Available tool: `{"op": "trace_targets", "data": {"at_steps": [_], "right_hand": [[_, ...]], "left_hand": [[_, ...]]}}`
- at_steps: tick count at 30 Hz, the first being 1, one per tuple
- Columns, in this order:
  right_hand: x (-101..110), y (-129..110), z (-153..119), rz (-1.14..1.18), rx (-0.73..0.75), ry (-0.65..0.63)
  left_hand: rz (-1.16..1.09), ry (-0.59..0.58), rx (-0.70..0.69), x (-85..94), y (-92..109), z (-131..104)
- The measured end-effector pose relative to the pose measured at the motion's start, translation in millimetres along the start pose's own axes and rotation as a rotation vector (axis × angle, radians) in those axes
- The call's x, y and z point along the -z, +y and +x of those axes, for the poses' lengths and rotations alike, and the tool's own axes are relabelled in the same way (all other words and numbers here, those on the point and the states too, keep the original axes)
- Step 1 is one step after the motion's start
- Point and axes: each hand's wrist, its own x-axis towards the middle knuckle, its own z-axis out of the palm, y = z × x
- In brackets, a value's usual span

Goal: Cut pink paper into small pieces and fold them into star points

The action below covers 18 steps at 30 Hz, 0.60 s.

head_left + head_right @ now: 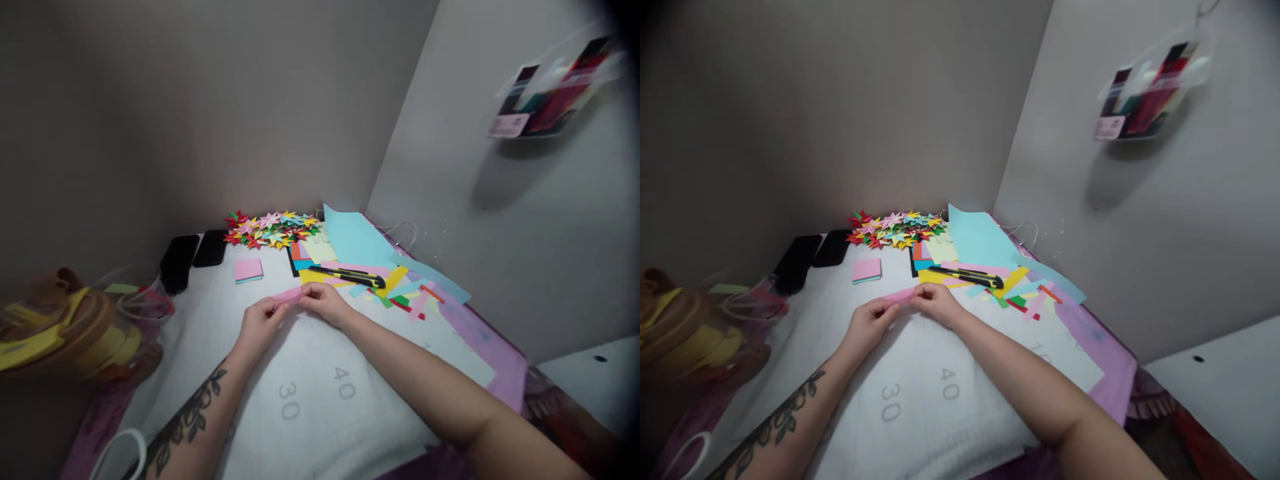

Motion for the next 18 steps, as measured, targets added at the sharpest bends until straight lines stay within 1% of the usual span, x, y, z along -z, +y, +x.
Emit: {"op": "trace_targets", "data": {"at_steps": [4,7,10,14,18], "right_hand": [[-2.5,-4.1,-1.0,0.026,0.003,0.064],[-4.7,-8.2,-2.1,0.064,-0.015,0.129],[-7.1,-10.4,-3.5,0.148,-0.034,0.164],[-10.3,-10.3,-5.3,0.223,-0.036,0.186],[-11.6,-11.5,-5.9,0.165,-0.037,0.216]], "left_hand": [[-0.003,-0.027,0.043,-0.6,2.7,-2.2],[-0.033,-0.038,0.121,-0.3,5.4,-2.0],[-0.080,-0.034,0.188,-0.1,7.0,-1.1],[-0.131,-0.002,0.203,-0.4,6.5,-1.5],[-0.197,0.060,0.197,-0.8,6.2,-3.4]]}}
